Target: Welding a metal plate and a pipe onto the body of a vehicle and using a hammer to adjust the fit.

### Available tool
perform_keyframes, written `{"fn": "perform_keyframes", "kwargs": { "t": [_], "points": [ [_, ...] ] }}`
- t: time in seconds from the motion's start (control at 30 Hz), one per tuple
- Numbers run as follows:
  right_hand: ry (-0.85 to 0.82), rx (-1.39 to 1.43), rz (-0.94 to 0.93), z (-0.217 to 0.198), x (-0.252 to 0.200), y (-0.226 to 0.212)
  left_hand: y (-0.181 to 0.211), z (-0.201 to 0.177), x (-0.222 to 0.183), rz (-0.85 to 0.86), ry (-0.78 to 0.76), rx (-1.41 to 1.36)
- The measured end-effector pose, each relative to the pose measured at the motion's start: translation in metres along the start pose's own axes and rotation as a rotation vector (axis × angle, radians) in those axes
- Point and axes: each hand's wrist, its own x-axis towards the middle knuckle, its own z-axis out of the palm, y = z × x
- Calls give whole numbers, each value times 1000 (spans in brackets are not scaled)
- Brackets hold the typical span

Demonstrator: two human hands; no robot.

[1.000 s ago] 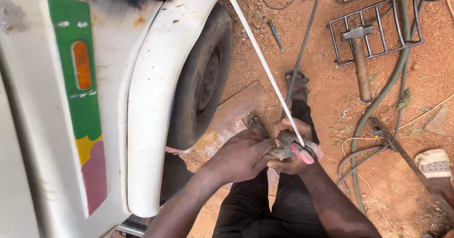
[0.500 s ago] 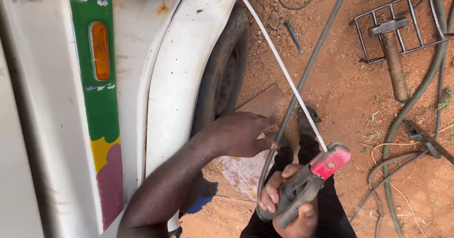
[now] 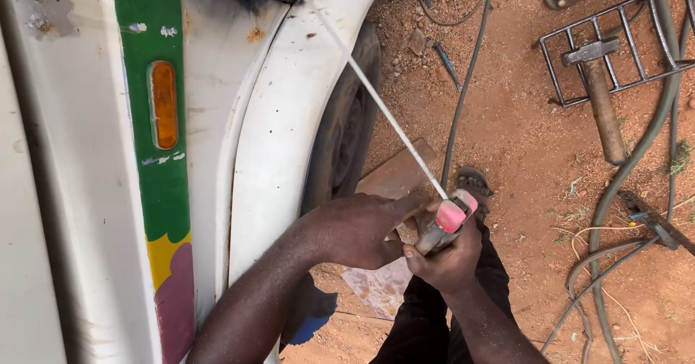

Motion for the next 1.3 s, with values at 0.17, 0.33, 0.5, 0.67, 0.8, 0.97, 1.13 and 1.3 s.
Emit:
{"fn": "perform_keyframes", "kwargs": {
  "t": [0.17, 0.33, 0.5, 0.67, 0.8, 0.97, 1.13, 1.3],
  "points": [
    [-31, -300, -54, 8, -2, -14, -18, 2, -7, 128, -105, -92],
    [-25, -550, -90, 11, 0, -21, -12, 1, -9, 86, -178, -218],
    [-37, -426, -75, 14, -8, -12, -24, 18, 3, 194, -94, -82],
    [-62, -381, -131, 13, -10, -2, -19, 15, 3, 85, -175, -70],
    [-95, -383, -170, 17, -4, -7, -23, 15, 1, 136, -130, -110],
    [-83, -381, -167, 17, -8, -1, -21, 13, -2, 139, -115, -93],
    [-62, -358, -105, 16, -12, -3, -7, 1, -10, 101, -46, -8],
    [-42, -424, -97, 17, -13, 0, -27, 15, -3, 250, -60, -127]
  ]
}}
